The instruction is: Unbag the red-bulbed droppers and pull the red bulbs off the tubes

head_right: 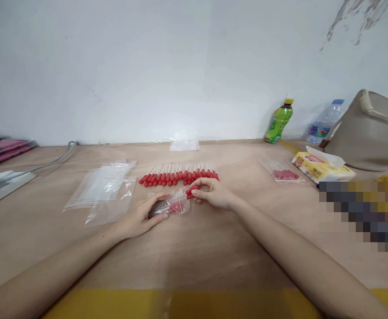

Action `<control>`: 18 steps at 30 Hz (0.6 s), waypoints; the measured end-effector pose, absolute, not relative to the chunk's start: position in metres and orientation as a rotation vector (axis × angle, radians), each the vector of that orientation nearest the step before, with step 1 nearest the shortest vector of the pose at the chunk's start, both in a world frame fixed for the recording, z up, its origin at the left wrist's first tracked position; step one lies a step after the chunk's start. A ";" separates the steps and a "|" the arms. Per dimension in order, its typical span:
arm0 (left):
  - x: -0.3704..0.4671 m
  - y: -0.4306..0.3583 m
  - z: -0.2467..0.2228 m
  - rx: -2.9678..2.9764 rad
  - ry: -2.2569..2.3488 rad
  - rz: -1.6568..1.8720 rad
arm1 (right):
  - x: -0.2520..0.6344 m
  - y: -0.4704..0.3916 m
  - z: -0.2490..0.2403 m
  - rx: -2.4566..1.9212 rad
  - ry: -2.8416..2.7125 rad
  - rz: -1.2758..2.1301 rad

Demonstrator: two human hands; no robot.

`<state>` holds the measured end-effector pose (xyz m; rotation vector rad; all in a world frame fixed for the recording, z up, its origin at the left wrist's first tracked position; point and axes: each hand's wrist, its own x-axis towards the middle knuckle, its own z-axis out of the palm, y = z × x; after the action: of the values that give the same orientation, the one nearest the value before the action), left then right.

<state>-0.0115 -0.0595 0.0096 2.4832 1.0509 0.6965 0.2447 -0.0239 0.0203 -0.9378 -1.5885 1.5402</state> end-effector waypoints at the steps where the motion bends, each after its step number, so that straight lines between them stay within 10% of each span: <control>1: -0.012 -0.060 0.010 2.483 1.049 0.688 | 0.253 -0.021 0.025 -0.975 -1.580 1.538; 13: -0.026 -0.051 0.033 2.618 1.743 0.924 | 0.290 0.009 0.075 -1.042 -1.470 0.763; 18: -0.063 -0.039 0.048 2.539 2.540 0.382 | 0.231 0.021 0.045 -1.099 -1.684 0.308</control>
<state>-0.0634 -0.0387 0.0482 2.5390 2.5395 0.3821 0.2314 0.0209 0.0454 -1.0990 -1.6840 0.3081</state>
